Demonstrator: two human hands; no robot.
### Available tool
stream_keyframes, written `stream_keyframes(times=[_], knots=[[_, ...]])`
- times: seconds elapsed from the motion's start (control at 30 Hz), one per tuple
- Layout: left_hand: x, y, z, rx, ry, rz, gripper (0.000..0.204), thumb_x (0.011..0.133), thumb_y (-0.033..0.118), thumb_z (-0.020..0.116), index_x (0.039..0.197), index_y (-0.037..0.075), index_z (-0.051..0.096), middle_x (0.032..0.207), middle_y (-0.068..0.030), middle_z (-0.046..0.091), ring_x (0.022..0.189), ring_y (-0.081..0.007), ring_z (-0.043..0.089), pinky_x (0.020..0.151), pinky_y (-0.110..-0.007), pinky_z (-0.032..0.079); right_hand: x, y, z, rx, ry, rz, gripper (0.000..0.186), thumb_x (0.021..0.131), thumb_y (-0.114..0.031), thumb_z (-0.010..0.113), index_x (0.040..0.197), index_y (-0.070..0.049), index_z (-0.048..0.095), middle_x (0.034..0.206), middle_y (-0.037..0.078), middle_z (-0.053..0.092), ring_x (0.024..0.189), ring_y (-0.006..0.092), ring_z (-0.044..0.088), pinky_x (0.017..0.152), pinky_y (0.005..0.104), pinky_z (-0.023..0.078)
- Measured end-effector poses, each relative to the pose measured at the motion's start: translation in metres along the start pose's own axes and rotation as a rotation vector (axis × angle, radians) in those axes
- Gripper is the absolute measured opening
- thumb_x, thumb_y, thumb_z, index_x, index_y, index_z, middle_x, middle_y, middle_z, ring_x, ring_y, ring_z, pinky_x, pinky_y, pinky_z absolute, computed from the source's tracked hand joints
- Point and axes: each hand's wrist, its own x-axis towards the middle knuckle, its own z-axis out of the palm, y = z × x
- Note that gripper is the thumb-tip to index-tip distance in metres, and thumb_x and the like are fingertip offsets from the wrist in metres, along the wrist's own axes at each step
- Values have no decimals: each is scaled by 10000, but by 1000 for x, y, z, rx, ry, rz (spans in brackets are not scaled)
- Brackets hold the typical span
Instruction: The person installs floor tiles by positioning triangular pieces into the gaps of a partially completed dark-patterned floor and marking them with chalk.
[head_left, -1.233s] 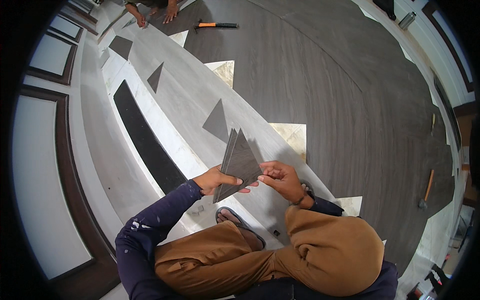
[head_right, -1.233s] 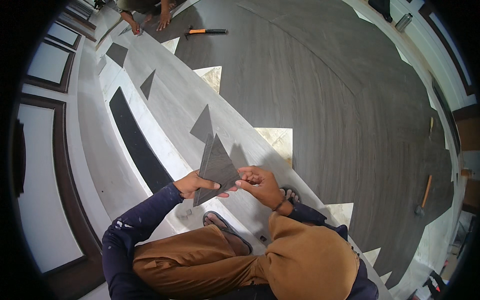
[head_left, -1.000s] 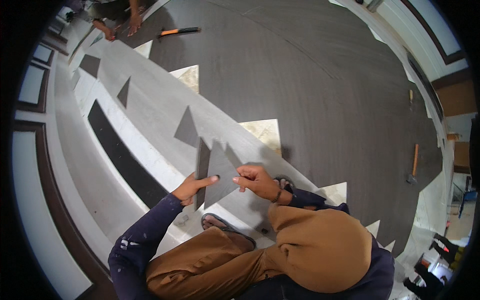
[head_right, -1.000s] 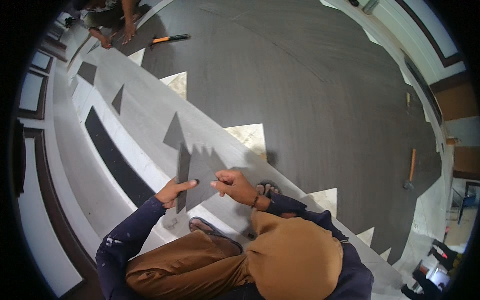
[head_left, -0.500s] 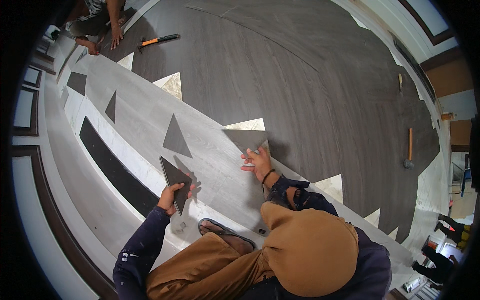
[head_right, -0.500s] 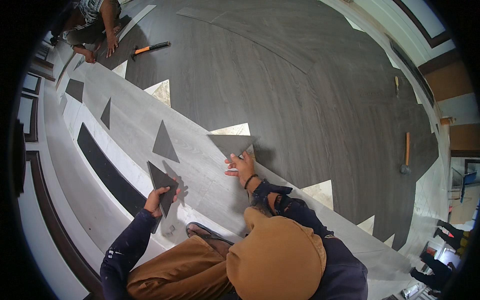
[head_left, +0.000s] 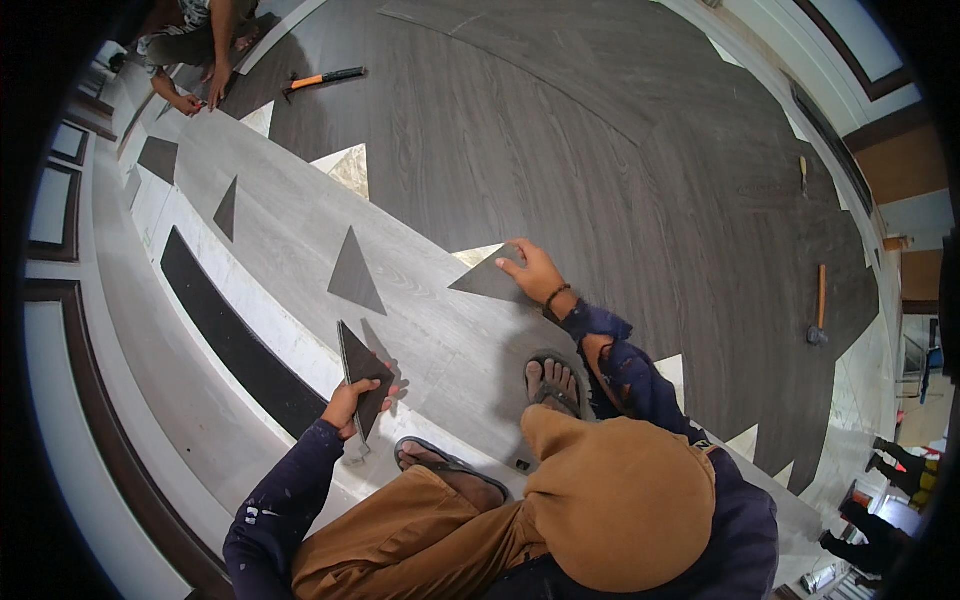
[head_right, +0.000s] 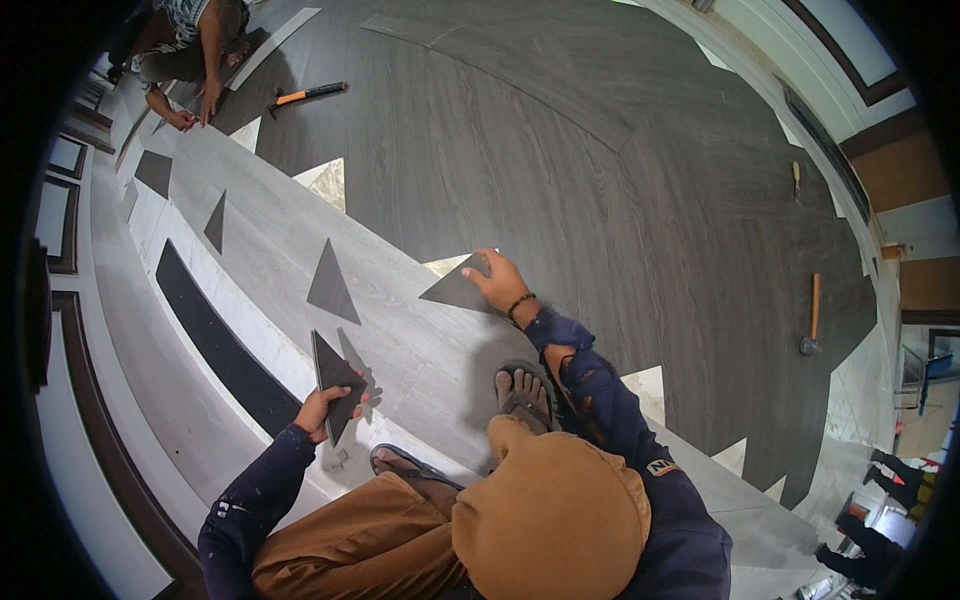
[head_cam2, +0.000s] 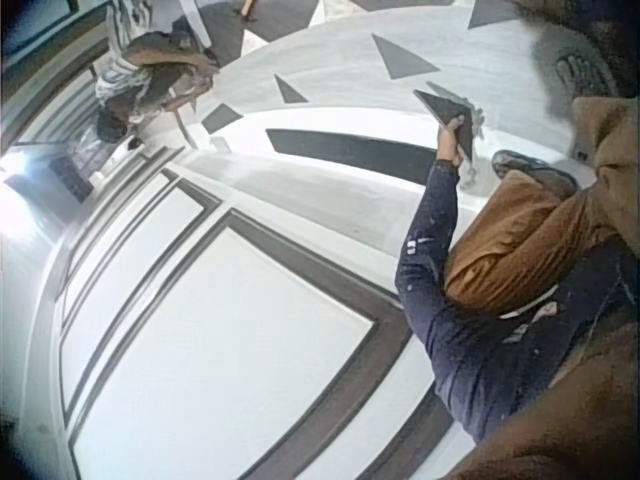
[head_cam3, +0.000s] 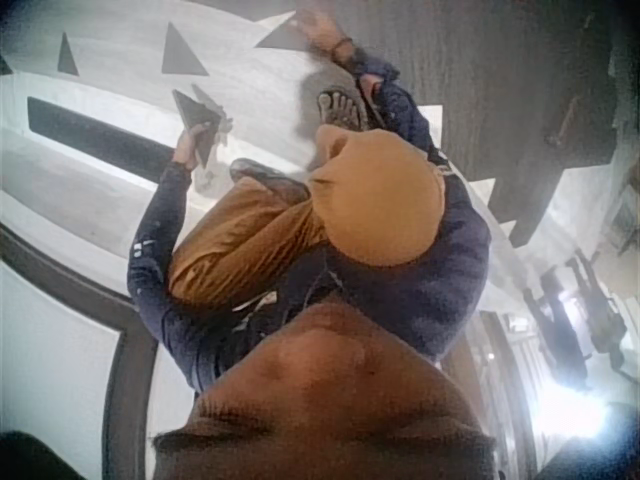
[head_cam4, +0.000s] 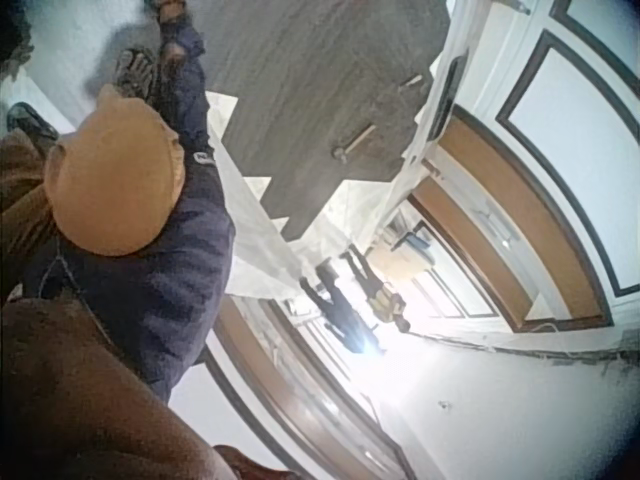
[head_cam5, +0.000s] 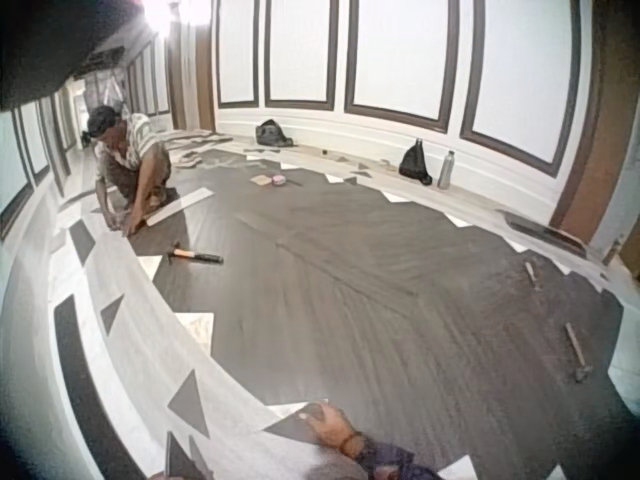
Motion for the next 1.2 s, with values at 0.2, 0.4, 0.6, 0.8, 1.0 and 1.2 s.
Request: stream_keyframes(times=[0.2, 0.4, 0.6, 0.8, 1.0, 1.2], knots=[[-4, -6, -7, 23, 20, -9, 621, 955, 8, 536, 1540, 126, 365, 1456, -106, 574, 1105, -300, 700, 779, -362, 642, -35, -25, -4, -550, -53, -148, 665, 723, -304, 895, 1291, -57, 653, 1307, 167, 549, 1234, 364, 498, 1019, 453, 460], [-2, -4, -4, 44, 28, -18, 610, 946, -7, 540, 1530, 72, 382, 1461, -122, 564, 1124, -306, 692, 798, -378, 641, -54, 3, 10, -475, 167, -157, 635, 676, -349, 938, 1209, -80, 721, 1296, 179, 571, 1212, 373, 535, 1010, 456, 479], [-1, -3, -4, 34, 19, -58, 621, 939, -8, 549, 1532, 75, 385, 1447, -122, 581, 1109, -305, 698, 779, -366, 633, -43, -16, 17, -496, 254, -89, 571, 675, -339, 934, 1138, -72, 735, 1302, 183, 525, 1138, 378, 575, 925, 466, 524], [-7, -1, 0, 56, 37, -2, 605, 941, -3, 552, 1523, 72, 403, 1436, -117, 597, 1121, -300, 698, 786, -364, 635, -47, -12, 19, -527, 257, 1, 475, 732, -328, 890, 1119, -103, 731, 1302, 150, 528, 1055, 347, 628, 895, 440, 539], [6, -10, -19, 25, 29, -82, 626, 945, 9, 554, 1542, 106, 392, 1448, -106, 590, 1123, -306, 702, 786, -356, 645, -25, 33, -18, -259, 279, 62, 380, 806, -272, 811, 1138, -107, 725, 1143, 116, 621, 932, 323, 655, 848, 422, 543], [0, -10, -13, 16, 41, -19, 623, 942, -1, 550, 1536, 109, 396, 1458, -128, 577, 1123, -313, 704, 776, -355, 644, 3, 8, -51, -303, -121, 50, 360, 839, -231, 752, 1159, -71, 717, 1097, 156, 654, 958, 342, 659, 831, 446, 542]])
